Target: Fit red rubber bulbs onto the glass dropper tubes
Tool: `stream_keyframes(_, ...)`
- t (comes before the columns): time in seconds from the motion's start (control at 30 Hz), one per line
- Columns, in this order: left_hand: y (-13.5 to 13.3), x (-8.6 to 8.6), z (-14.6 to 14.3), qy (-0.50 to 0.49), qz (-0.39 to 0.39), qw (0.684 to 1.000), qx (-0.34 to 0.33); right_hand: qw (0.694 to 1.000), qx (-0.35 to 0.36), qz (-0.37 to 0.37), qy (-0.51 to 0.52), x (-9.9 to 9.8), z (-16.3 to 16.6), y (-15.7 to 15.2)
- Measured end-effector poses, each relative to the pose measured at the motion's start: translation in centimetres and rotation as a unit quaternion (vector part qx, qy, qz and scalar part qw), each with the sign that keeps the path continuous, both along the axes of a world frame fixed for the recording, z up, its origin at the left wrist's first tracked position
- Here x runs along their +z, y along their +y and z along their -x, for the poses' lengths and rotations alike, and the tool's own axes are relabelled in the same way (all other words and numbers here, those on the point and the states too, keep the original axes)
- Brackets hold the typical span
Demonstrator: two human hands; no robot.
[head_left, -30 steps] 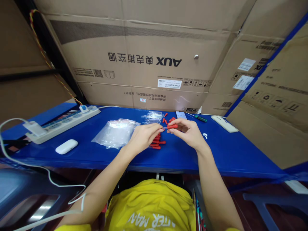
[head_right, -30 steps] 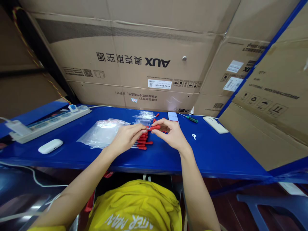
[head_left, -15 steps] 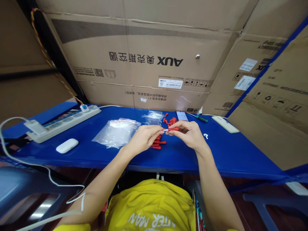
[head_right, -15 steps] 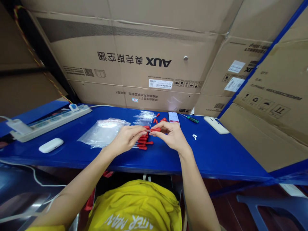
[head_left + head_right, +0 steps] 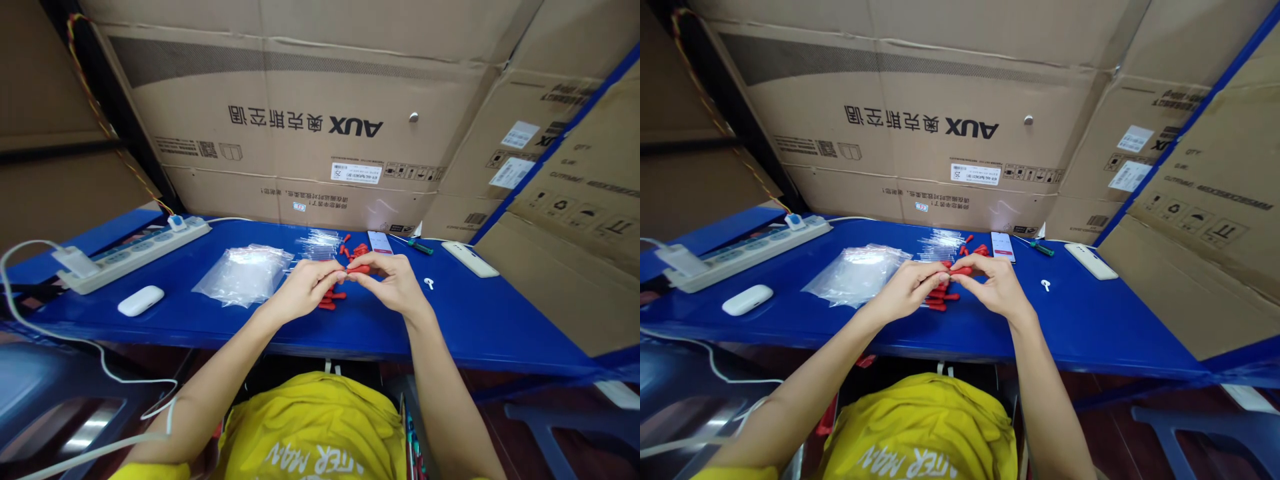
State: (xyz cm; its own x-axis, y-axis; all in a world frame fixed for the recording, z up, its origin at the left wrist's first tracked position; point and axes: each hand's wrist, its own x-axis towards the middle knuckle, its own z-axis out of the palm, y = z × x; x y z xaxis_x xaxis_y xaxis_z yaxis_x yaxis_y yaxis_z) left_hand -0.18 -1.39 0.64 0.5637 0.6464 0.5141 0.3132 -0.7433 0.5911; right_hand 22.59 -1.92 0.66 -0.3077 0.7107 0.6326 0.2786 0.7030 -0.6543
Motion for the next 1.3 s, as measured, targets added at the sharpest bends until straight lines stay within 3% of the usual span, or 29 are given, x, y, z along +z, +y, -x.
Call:
stream_keyframes(0.17, 0.0, -0.4, -0.2, -0.016, 0.029, 0.998, 0.045, 0.997, 0.010, 0.061, 0.037, 0.0, -0.6, 0.2)
stream_keyframes(0.27, 1.0, -0.8, 0.1, -0.152, 0.096, 0.976, 0.121, 0.994, -0.007, 0.082, 0.071, 0.2, -0.9, 0.5)
stream_keyframes(0.33, 1.7, -0.7, 0.4, -0.310, 0.146, 0.929, 0.140, 0.990, -0.030, 0.087, 0.110, 0.3, -0.6, 0.6)
stream_keyframes(0.43, 2.2, -0.2, 0.7, -0.480, 0.222, 0.841, 0.113, 0.979, -0.083, 0.094, 0.160, 0.2, 0.3, 1.0)
stream_keyframes(0.63, 2.5, 0.4, 1.4, -0.601, 0.318, 0.708, 0.188, 0.977, -0.118, 0.111, 0.137, -1.1, 2.0, 2.0)
stream_keyframes(0.73, 2.9, 0.3, 2.0, -0.638, 0.391, 0.631, 0.205, 0.984, -0.102, 0.126, 0.070, -1.6, 2.6, 2.8)
stream_keyframes(0.8, 3.2, 0.4, 2.3, -0.648, 0.423, 0.601, 0.200, 0.988, -0.099, 0.116, 0.002, -1.6, 3.1, 3.5)
stream_keyframes(1.0, 3.3, 0.6, 2.5, -0.660, 0.446, 0.577, 0.180, 0.979, -0.124, 0.055, -0.154, -2.3, 4.9, 5.7)
stream_keyframes(1.2, 3.3, 0.3, 2.4, -0.656, 0.461, 0.566, 0.192, 0.973, -0.139, 0.082, -0.164, -4.0, 5.0, 6.5)
stream_keyframes(1.3, 3.1, 0.1, 2.4, -0.647, 0.443, 0.592, 0.183, 0.974, -0.150, 0.084, -0.146, -3.5, 4.5, 6.5)
